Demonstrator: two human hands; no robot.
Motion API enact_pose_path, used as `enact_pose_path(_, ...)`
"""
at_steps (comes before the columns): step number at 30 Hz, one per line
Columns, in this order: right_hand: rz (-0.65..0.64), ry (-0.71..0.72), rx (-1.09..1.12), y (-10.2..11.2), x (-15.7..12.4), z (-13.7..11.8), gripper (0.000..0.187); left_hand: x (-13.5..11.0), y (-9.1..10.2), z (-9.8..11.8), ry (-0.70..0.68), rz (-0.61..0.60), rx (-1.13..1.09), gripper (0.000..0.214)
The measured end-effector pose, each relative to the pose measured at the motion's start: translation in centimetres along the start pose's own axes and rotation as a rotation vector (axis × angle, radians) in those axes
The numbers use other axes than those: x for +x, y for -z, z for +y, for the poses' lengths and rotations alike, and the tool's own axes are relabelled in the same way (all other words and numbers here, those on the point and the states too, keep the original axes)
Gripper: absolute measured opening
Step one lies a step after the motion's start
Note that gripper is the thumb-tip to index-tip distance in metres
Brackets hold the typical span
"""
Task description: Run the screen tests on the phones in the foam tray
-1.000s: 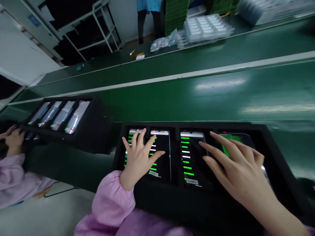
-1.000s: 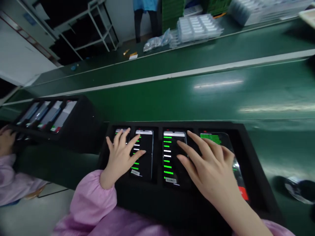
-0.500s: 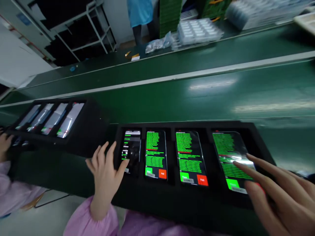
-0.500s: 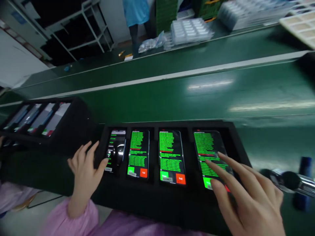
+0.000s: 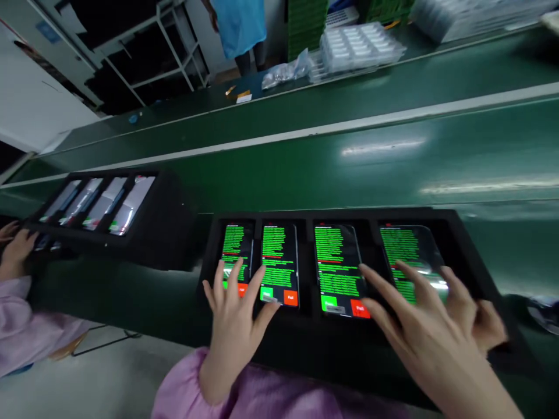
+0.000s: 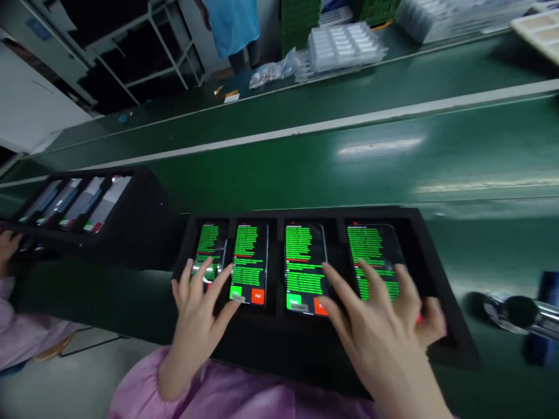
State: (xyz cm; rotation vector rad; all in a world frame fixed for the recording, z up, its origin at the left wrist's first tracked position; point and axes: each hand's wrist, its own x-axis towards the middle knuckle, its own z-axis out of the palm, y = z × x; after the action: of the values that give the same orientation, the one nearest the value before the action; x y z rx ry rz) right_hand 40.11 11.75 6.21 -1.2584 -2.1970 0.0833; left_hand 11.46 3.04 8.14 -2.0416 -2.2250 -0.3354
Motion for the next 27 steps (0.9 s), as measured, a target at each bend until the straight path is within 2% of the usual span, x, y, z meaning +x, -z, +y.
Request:
enact_pose_path(3,-0.075,0.101,-0.075,0.8,-0.4,-2.3,0.040,-1.9,0.3,-1.7,-0.189,0.090,-0.037,0.047)
enact_pose_path(5,-0.118,0.120,-0.080,1.4,-1.0,-3.2,0.042,-2.9,0.2,-2.6,-0.246,0.103,0.001,0.042)
enact_pose_path(7,-0.098,0.112,-0.117,2.2,-1.6,-3.1,0.040,-3.6,0.2,-3.7,-0.240,0.129,-0.028,0.044)
enact_pose_path(10,-0.013,0.083,-0.135,4.1,-2.8,-1.2,0.027,-4.2,0.4,-6.1,-0.137,0.225,-0.154,0.059)
enact_pose_path(13,0.009,-0.009,-0.272,5.7,-3.9,0.6,0.026,-4.6,0.4,-8.5,-0.086,0.274,-0.109,0.059)
enact_pose_path(15,-0.004,-0.029,-0.323,6.2,-4.3,1.1,0.025,-4.7,0.4,-9.1,-0.077,0.287,-0.071,0.056)
enact_pose_path(18,0.040,-0.087,-0.217,6.3,-4.2,0.5,0.026,-4.5,0.6,-8.4,0.021,0.344,-0.109,0.057)
enact_pose_path(20,0.022,-0.138,-0.192,5.8,-4.1,-0.1,0.032,-4.2,0.9,-7.2,0.074,0.329,-0.133,0.057)
enact_pose_path(24,-0.159,-0.202,-0.272,4.2,-4.5,-1.9,0.045,-4.2,1.4,-4.5,0.093,0.130,-0.060,0.059)
enact_pose_path(27,-0.209,-0.202,-0.308,3.0,-5.0,-3.0,0.049,-4.3,1.5,-2.1,0.082,-0.045,0.057,0.059)
